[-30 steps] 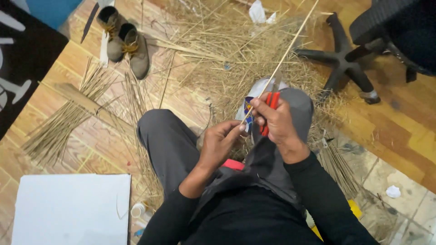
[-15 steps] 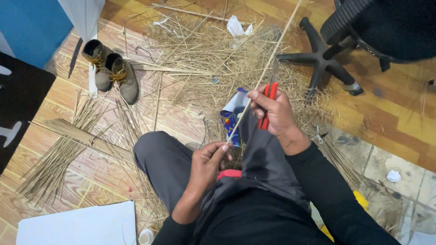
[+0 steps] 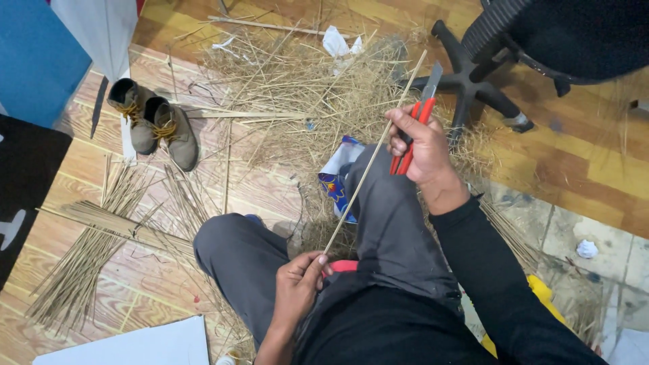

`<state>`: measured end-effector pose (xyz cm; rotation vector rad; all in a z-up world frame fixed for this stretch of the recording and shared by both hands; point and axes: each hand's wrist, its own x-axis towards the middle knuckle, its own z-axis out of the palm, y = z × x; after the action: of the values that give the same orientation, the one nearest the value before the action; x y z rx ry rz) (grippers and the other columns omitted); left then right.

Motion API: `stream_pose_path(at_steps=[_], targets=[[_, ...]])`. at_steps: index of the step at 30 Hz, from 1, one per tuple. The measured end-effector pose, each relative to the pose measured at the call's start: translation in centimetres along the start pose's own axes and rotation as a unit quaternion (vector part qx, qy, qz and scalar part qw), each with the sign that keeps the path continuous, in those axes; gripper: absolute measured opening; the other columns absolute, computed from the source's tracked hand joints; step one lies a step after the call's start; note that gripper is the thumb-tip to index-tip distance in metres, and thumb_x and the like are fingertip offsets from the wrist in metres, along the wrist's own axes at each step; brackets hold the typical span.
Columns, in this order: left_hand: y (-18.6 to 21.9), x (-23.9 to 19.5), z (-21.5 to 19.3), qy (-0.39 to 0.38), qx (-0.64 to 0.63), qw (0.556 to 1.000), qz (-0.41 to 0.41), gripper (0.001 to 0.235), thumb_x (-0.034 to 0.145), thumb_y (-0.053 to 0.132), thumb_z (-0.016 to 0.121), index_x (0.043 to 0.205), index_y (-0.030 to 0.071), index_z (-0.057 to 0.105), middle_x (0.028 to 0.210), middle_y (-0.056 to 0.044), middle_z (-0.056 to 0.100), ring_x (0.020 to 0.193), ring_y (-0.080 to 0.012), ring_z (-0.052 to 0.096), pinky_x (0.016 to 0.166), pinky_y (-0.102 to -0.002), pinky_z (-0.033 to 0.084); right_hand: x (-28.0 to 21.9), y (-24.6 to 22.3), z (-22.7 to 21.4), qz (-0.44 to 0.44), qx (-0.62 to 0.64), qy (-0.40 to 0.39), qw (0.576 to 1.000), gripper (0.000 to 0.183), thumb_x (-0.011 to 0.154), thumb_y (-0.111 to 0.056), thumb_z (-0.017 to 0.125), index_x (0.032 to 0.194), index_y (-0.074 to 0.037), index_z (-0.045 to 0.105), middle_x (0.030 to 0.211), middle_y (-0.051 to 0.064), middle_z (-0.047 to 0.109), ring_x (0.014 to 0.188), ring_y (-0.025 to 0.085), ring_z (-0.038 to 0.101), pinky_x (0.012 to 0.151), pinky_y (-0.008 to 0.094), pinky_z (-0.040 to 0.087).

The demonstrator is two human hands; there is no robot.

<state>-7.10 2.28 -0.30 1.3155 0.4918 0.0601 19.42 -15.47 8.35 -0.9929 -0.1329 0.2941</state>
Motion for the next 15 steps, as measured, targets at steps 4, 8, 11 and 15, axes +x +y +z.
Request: stream_pose_path(at_steps=[4,8,11,15], targets=[[-0.5,0.2,-0.2,-0.041,-0.021,0.999,0.015,0.020,0.098,0.002,0.061,0.106,-0.009,0.076,0.073,-0.011,0.075,0.046,-0.0080,0.049,0.044,-0.022,0.041,-0.2,-0.1,-0.6,-0.002,0.003,-0.010,1.000,0.011,0.096,-0.012,0.073,0.100,-0.003,0.069,0.074,0.003,0.065,0.048,0.006,0.054,0.042,0.019,0.046],[-0.5,0.8,-0.2,-0.071,-0.055,0.996,0.012,0.023,0.101,0.004,0.058,0.112,-0.008,0.073,0.076,-0.012,0.075,0.044,-0.0076,0.046,0.040,-0.022,0.036,-1.6,0.9,-0.6,0.014,-0.013,-0.017,1.000,0.008,0.093,-0.011,0.075,0.095,-0.005,0.069,0.076,0.005,0.068,0.048,0.006,0.053,0.042,0.019,0.045],[0.4,0.6,0.3,-0.071,-0.071,0.995,-0.019,0.025,0.101,0.007,0.058,0.113,-0.008,0.074,0.076,-0.014,0.076,0.042,-0.0089,0.049,0.038,-0.021,0.037,-2.8,2.1,-0.6,0.028,-0.020,-0.043,0.999,0.007,0.092,-0.008,0.074,0.097,-0.004,0.070,0.075,0.004,0.065,0.049,0.005,0.053,0.043,0.017,0.044],[0.8,0.4,1.2,-0.078,-0.044,0.995,-0.036,0.027,0.099,0.008,0.060,0.117,-0.008,0.072,0.083,-0.017,0.079,0.047,-0.0115,0.057,0.040,-0.022,0.045,-4.2,3.4,-0.5,0.051,-0.039,-0.041,0.997,0.009,0.092,-0.007,0.074,0.094,-0.005,0.066,0.074,0.006,0.065,0.050,0.006,0.053,0.042,0.017,0.042]])
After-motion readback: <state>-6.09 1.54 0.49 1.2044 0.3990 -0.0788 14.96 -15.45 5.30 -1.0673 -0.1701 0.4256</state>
